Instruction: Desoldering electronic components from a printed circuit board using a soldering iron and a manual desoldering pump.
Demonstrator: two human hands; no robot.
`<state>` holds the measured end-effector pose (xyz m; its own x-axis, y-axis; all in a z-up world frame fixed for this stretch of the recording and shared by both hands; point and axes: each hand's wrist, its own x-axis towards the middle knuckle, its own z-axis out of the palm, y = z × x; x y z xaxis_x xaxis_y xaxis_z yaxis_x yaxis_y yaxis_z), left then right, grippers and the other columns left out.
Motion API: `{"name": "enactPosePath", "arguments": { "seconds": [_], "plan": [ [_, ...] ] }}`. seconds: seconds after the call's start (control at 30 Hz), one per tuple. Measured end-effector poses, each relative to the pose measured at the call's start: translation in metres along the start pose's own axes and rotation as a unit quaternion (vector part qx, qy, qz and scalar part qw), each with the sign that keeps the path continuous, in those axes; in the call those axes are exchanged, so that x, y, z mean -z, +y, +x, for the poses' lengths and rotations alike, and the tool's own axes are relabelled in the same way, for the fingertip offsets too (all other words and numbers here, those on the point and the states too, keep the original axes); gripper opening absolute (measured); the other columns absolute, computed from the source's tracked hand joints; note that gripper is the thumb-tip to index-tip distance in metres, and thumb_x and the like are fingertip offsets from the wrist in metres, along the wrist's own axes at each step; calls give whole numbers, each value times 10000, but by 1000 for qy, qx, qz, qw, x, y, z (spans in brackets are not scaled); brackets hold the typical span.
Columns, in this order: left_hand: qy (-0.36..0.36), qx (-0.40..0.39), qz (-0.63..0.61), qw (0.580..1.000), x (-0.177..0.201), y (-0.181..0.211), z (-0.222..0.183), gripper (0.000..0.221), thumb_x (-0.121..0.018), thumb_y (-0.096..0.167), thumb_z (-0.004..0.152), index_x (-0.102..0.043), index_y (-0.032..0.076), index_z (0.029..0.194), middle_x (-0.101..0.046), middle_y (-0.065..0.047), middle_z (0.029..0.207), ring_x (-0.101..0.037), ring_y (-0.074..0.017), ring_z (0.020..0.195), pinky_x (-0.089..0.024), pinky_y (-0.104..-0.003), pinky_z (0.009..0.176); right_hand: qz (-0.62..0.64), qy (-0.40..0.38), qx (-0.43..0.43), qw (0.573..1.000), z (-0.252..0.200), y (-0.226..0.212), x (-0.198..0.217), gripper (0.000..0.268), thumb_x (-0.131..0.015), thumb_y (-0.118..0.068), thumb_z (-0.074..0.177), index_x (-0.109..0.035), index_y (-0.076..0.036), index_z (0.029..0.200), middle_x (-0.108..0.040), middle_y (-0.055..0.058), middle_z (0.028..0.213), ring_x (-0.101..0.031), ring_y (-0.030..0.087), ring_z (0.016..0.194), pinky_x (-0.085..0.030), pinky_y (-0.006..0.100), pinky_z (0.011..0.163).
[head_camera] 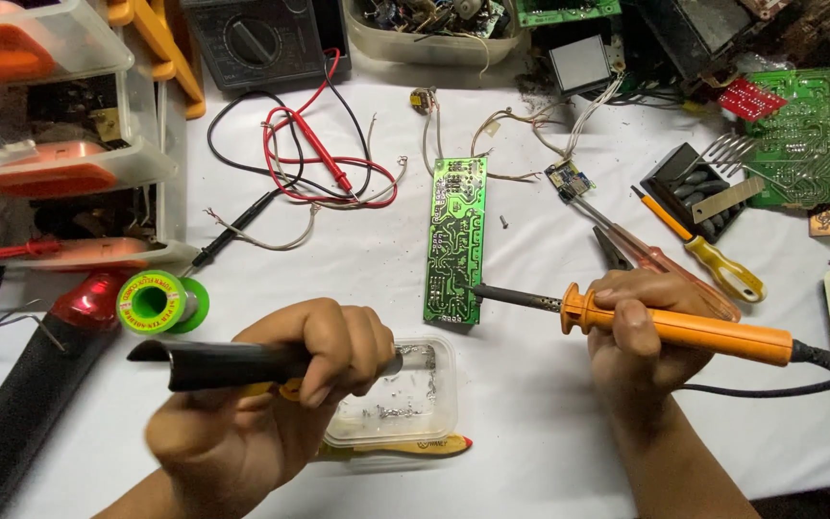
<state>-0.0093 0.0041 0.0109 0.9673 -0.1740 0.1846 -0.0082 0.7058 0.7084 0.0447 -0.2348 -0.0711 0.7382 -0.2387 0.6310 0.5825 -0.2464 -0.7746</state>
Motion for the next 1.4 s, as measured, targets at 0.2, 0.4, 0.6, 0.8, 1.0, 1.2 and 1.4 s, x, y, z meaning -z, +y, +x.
{"name": "enactPosePath", "arguments": {
  "seconds": [0.2,0.4,0.6,0.8,1.0,1.2,1.4],
  "plan": [
    [24,-40,25,999,4,-8,-3,213,-455,293,741,-377,101,690,-324,-46,612,-289,-196,581,-241,-322,577,40,-30,-21,999,-6,7,2,164,-472,-160,787,-453,-23,700,-477,87,639,-460,208,532,-422,302,544],
    [33,-97,106,989,26,-22,11,186,-441,196,933,-332,89,1039,-398,-100,889,-487,-214,854,-452,-395,879,39,-41,-14,998,-7,10,0,153,-475,-147,776,-452,-24,688,-475,88,634,-460,193,534,-429,301,543],
    [8,-116,214,970,36,-28,31,234,-380,319,952,-287,121,1035,-497,-147,872,-552,-245,826,-491,-397,826,20,-40,-41,998,-9,8,2,169,-469,-161,775,-484,-17,688,-489,84,648,-473,217,551,-435,298,566],
    [69,-106,128,984,44,-32,24,251,-367,349,945,-271,136,1035,-504,-169,884,-562,-274,808,-478,-396,821,-26,-50,68,996,-3,4,5,394,-432,-470,929,-385,-79,936,-445,88,705,-470,148,450,-488,303,820],
    [166,-84,-46,981,40,-29,6,223,-435,297,921,-342,129,1035,-500,-183,869,-564,-330,817,-470,-406,805,31,-119,18,992,-6,-32,-5,163,-542,-218,865,-451,-93,920,-522,126,670,-630,258,570,-535,303,578],
    [176,-109,-68,976,26,-28,-19,177,-409,281,942,-346,145,1036,-489,-169,915,-549,-320,882,-459,-430,780,160,-267,-56,949,-13,-71,-29,393,-600,77,761,-405,-126,1035,-422,149,1030,-683,288,882,-564,341,880],
    [163,-129,-57,976,24,-32,-30,152,-374,274,959,-336,151,1039,-493,-172,927,-568,-316,902,-467,-356,647,93,-297,15,950,-18,-83,-45,386,-589,72,760,-349,-108,1003,-599,113,838,-478,196,966,-518,289,836]
  ]
}}
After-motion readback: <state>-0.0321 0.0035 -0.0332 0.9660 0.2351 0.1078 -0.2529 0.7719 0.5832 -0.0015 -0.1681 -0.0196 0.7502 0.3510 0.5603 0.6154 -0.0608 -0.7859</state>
